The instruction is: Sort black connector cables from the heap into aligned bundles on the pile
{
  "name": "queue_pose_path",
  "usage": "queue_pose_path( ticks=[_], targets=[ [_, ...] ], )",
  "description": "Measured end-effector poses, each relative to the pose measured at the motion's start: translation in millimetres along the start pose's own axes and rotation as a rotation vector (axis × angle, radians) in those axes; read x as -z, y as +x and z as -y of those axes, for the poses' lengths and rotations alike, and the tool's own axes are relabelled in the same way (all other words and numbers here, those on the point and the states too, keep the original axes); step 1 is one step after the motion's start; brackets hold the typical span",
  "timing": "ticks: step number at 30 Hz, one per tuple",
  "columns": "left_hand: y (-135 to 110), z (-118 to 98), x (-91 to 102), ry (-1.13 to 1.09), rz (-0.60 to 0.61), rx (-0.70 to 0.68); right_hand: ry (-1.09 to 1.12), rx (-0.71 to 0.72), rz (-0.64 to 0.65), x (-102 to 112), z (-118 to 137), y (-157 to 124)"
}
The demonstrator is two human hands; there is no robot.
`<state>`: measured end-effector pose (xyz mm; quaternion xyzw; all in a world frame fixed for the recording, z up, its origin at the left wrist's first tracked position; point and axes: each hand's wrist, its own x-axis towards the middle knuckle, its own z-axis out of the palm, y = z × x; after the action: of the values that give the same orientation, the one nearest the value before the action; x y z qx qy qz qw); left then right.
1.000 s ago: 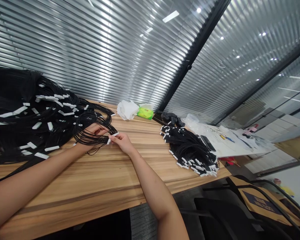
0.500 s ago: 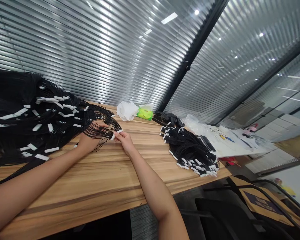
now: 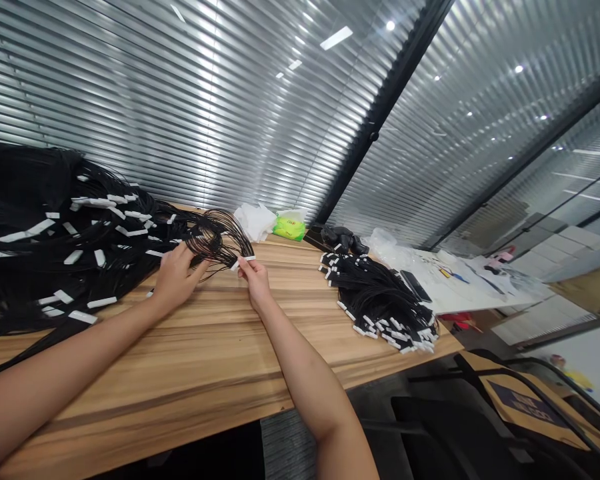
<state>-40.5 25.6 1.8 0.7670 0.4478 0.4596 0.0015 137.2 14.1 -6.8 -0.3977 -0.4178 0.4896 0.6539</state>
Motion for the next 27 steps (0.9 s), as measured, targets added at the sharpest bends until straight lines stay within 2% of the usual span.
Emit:
queue_pose_path(
  ticks=[4,8,16,22,27],
  targets=[
    [0.9,-4.0,4.3,0.122,-0.051,-0.047,0.017,0.036,-0.053,0.0,-1.8,1.6],
    [0.0,-6.7,6.1,0.080,-0.020,-0.104,0.014,0.063,-0.085,-2.0,-4.2,0.4],
    [0.7,-8.0,8.3,0.031,0.009,-0.122,-0.059,0.065,-0.098,-5.0,-3.1,-3.7],
    [0.1,-10.7,10.8,-0.024,0.061,-0.210,-0.073,0.066,-0.138,-4.6,-1.6,-3.9],
    [0.7,-7.5,9.4,-0.018,0.003,-0.132,-0.074,0.059,-0.149,-4.5,-2.0,-4.1]
  ],
)
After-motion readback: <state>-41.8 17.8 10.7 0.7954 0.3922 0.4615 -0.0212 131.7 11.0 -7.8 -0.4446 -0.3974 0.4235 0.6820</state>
